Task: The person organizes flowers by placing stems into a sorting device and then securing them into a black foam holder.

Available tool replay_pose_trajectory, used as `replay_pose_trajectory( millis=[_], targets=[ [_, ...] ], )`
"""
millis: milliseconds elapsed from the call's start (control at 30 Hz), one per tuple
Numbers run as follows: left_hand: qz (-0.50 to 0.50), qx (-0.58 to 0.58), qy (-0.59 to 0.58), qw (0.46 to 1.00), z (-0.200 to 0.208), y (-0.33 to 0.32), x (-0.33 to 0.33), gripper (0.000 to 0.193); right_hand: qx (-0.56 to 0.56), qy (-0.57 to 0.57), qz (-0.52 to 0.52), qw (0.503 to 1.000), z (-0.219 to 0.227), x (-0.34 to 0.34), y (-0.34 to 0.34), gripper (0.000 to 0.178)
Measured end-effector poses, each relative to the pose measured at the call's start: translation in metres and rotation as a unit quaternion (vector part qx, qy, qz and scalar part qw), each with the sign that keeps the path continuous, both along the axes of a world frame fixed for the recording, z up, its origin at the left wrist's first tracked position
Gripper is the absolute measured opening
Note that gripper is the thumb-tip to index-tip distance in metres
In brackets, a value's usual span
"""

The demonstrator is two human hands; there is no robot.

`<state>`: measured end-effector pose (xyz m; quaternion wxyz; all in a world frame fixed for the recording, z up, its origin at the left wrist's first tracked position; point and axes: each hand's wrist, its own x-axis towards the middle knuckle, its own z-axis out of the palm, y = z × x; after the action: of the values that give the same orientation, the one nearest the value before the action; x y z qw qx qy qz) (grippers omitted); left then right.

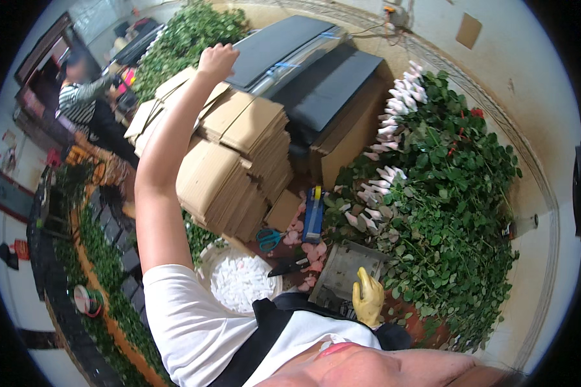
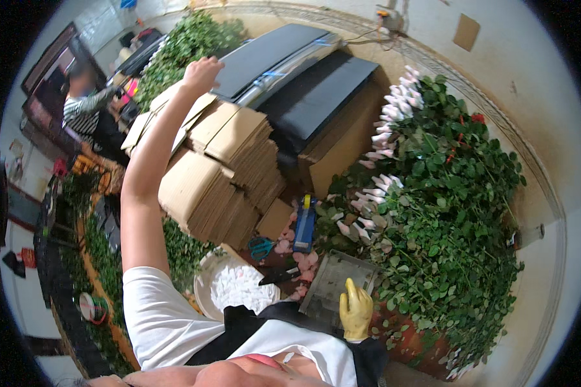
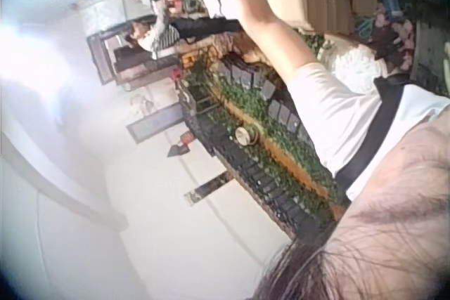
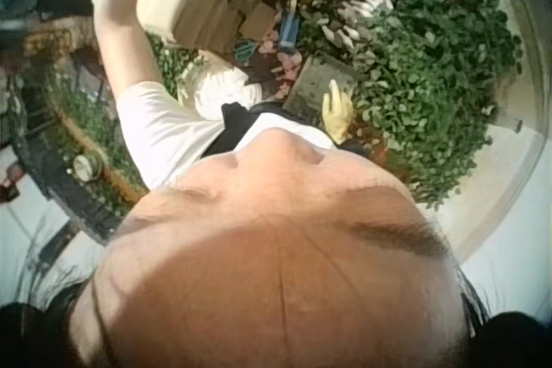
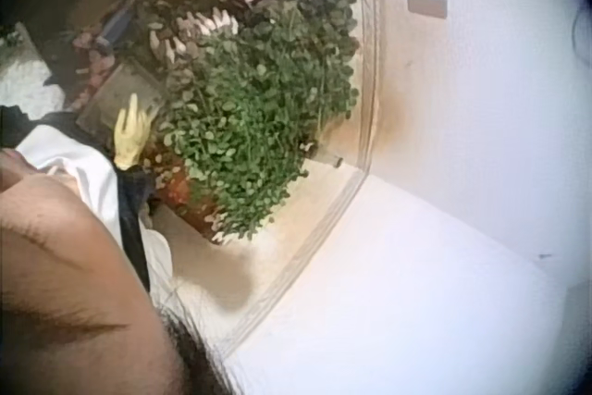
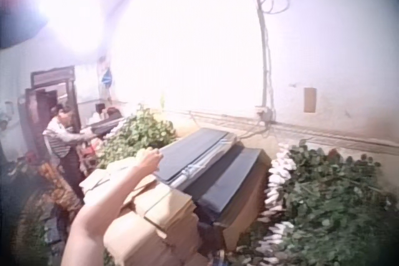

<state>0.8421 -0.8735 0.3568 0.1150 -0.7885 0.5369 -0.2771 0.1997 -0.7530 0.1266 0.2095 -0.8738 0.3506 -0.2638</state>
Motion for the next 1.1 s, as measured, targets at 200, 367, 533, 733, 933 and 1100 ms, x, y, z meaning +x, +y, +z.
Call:
replay_pose_trajectory(
  millis=[200,367,533,733,933,1100],
  targets=[
    [-0.071,0.165,-0.021,0.984,-0.031,-0.043,0.027,0.044,0.005,-0.003,-0.02,1.0,0.002,-0.004,-0.001,0.037],
    [-0.133,0.01,0.067,0.989,0.015,-0.027,0.037,0.021,0.012,-0.005,-0.02,1.0,0.005,-0.004,0.001,0.039],
    [-0.13,-0.111,0.08,0.982,0.07,-0.037,0.01,0.015,0.0,0.015,-0.034,0.999,0.002,-0.01,0.002,0.039],
    [0.029,0.116,0.128,0.985,0.064,-0.045,0.005,0.024,-0.036,-0.03,-0.027,0.999,-0.001,-0.011,0.003,0.041],
    [-0.098,-0.473,0.167,0.859,0.108,-0.037,-0.036,0.046,-0.048,-0.045,-0.03,0.997,0.001,-0.013,0.009,0.045],
    [-0.37,-0.429,0.155,0.809,0.096,-0.048,-0.135,0.048,0.09,-0.144,-0.046,0.984,-0.001,-0.022,0.008,0.041]
  ],
)
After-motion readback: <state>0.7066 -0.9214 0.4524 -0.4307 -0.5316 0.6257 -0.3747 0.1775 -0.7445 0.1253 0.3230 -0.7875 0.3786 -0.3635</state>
